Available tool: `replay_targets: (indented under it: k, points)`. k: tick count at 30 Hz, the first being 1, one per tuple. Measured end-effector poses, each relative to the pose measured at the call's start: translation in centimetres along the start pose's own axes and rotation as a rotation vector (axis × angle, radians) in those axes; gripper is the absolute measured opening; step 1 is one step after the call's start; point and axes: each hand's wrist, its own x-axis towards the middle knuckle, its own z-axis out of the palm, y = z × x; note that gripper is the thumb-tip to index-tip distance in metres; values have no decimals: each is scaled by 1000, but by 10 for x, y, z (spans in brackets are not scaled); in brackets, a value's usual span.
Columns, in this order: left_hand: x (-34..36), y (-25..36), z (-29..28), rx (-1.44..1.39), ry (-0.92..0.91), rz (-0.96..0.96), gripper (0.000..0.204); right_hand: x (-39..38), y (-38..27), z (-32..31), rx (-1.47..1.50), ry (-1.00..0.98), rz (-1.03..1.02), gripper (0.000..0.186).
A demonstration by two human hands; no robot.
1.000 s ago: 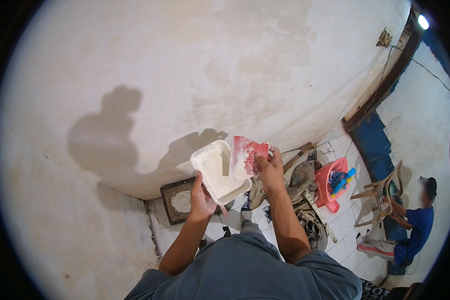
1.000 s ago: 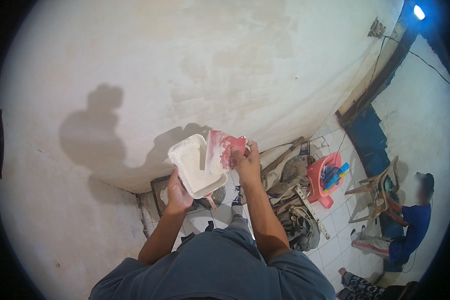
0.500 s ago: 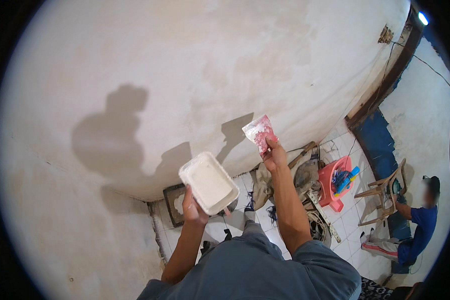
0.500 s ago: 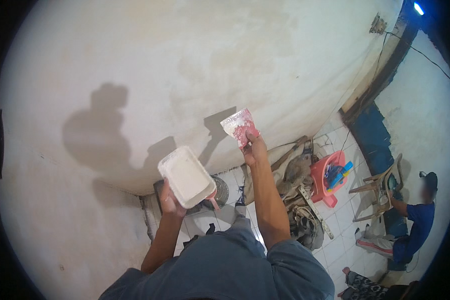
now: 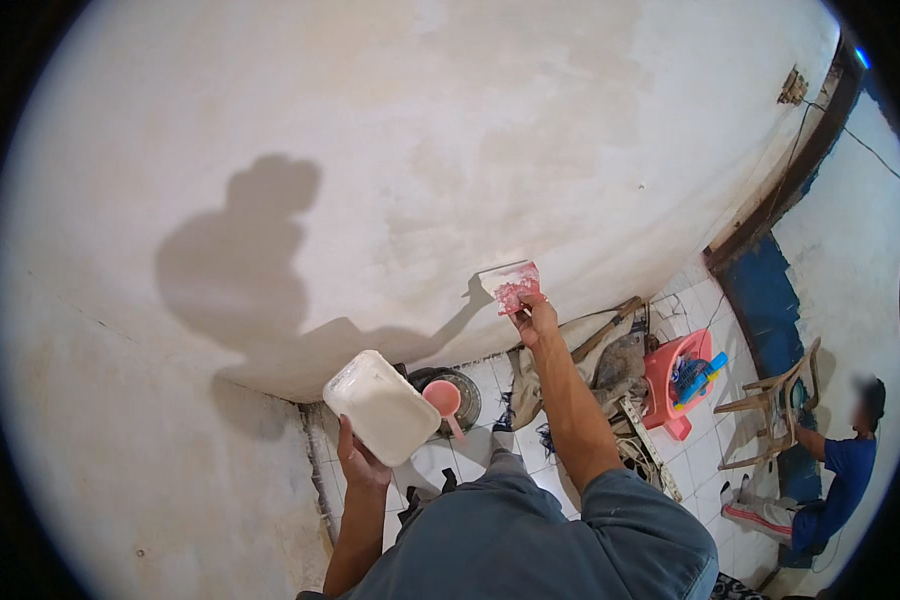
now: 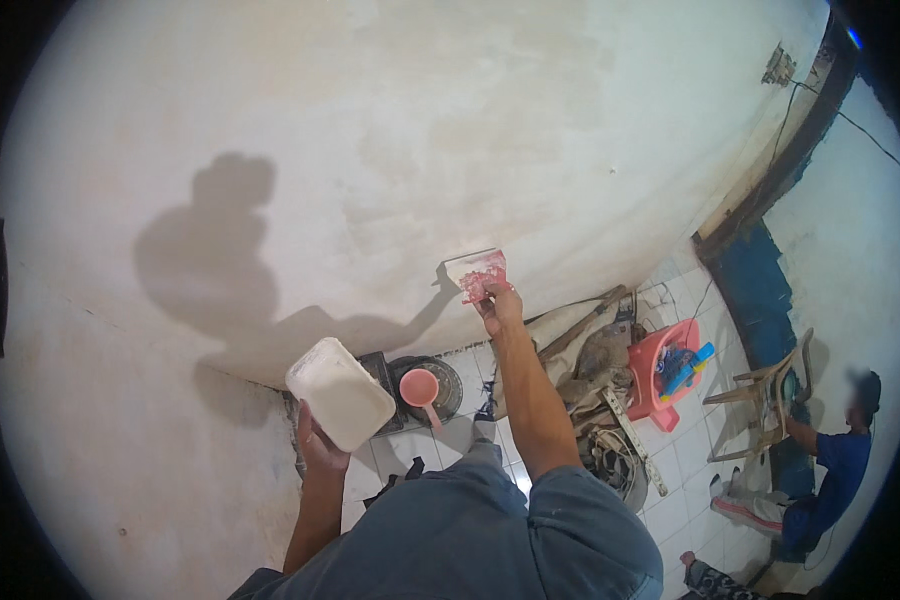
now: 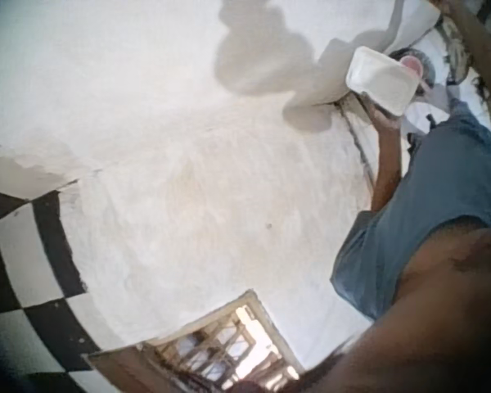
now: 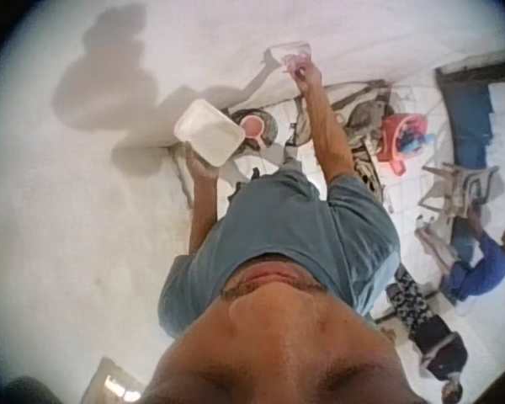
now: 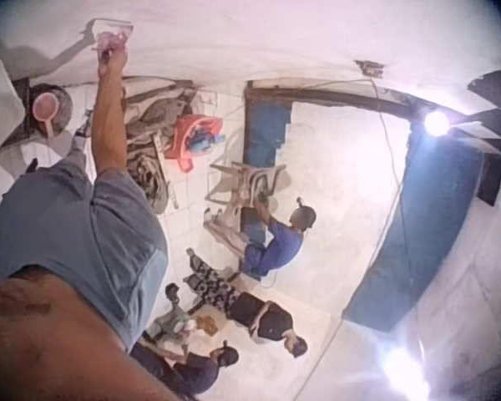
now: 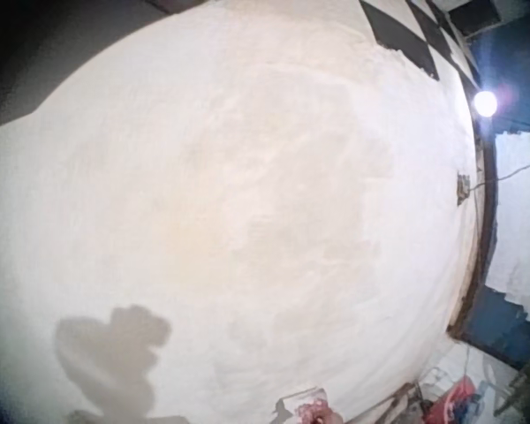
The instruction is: The person applies plaster to a wall using a putty knife, taking fresh plaster from a small white container as needed.
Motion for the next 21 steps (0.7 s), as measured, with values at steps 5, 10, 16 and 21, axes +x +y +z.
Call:
replay_targets:
  k: [5, 10, 16, 21]
  points:
    - [-5, 1, -5, 22, 36, 22, 55, 4, -11, 22, -50, -35, -22, 20]
    - [0, 1, -16, 3, 68, 12, 55, -4, -40, 56, -196, -106, -83, 24]
    - [-1, 3, -8, 14, 74, 46, 53, -18, -16, -4, -61, -210, -77, 31]
    - [0, 6, -9, 22, 76, 36, 53, -12, 14, -16, -56, -17, 9, 28]
